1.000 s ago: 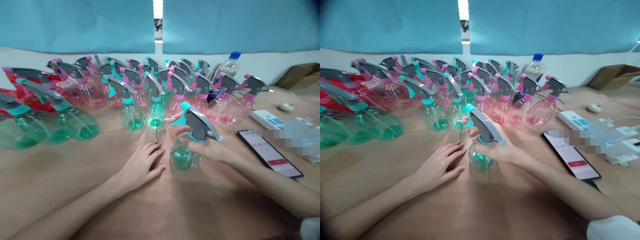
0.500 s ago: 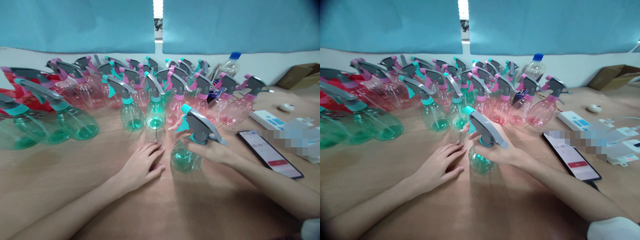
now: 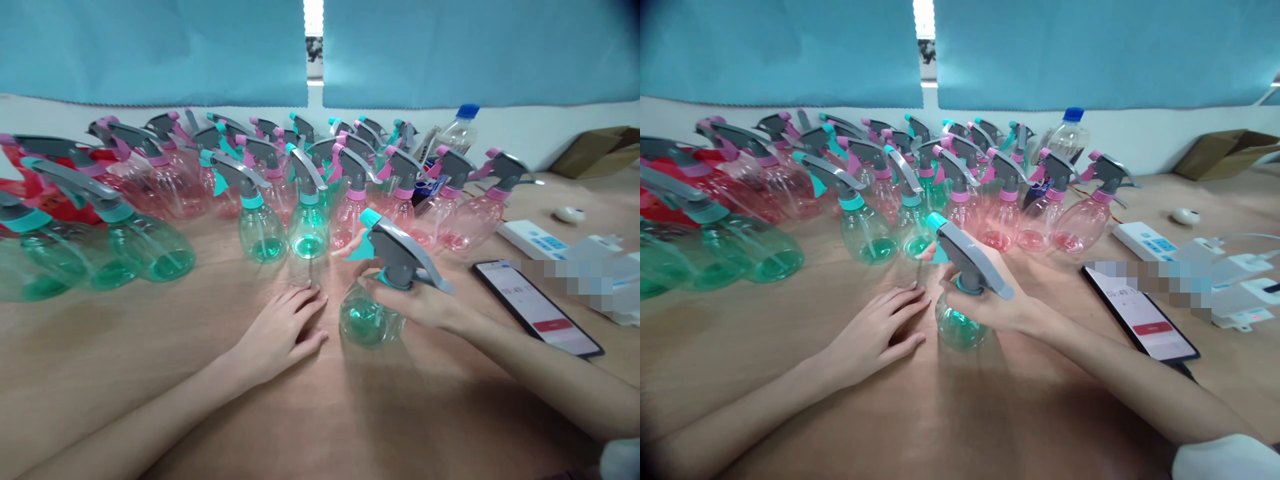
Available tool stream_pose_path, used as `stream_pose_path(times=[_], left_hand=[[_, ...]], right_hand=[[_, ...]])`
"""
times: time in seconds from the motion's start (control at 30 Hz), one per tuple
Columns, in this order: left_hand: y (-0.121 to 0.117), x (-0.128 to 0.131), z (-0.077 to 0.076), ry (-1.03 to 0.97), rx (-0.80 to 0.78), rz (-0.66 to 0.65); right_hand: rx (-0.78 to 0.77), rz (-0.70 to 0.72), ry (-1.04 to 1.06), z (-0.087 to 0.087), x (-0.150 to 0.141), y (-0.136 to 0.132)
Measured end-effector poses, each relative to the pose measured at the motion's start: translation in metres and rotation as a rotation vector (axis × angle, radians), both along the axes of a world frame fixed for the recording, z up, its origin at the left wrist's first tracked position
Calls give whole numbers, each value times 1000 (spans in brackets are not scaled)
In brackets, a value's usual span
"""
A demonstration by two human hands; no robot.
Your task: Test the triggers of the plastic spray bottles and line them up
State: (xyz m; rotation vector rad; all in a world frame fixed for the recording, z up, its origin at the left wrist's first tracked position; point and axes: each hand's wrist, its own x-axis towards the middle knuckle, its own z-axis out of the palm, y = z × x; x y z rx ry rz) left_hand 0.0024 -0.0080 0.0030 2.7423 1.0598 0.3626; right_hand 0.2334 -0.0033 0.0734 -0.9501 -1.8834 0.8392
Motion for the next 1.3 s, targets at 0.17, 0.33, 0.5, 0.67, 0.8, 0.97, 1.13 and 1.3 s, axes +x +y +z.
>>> stream_pose_path(times=[0.17,0.33,0.5,0.67,0.8,0.97,1.13,1.3], left_hand=[[0,0,0,-8,-7,-1],[1,0,-1,-1,4,4],[1,0,-1,7,7,-1],[1,0,-1,4,13,-2],[1,0,-1,5,16,-2],[1,0,1,5,-6,2],[1,1,2,-2,-8,3],[0,0,1,-16,-13,0]], right_hand=[[10,-26,-39,-5,-1,-1],[22,8,29,-10,-5,4],[3,14,34,-13,-5,5],[32,29,54,-14,-4,5],[26,20,5,-18,-2,6],[0,20,-30,-21,-1,8],[-21,21,-18,-20,-2,8],[-24,-6,-33,-18,-1,6]])
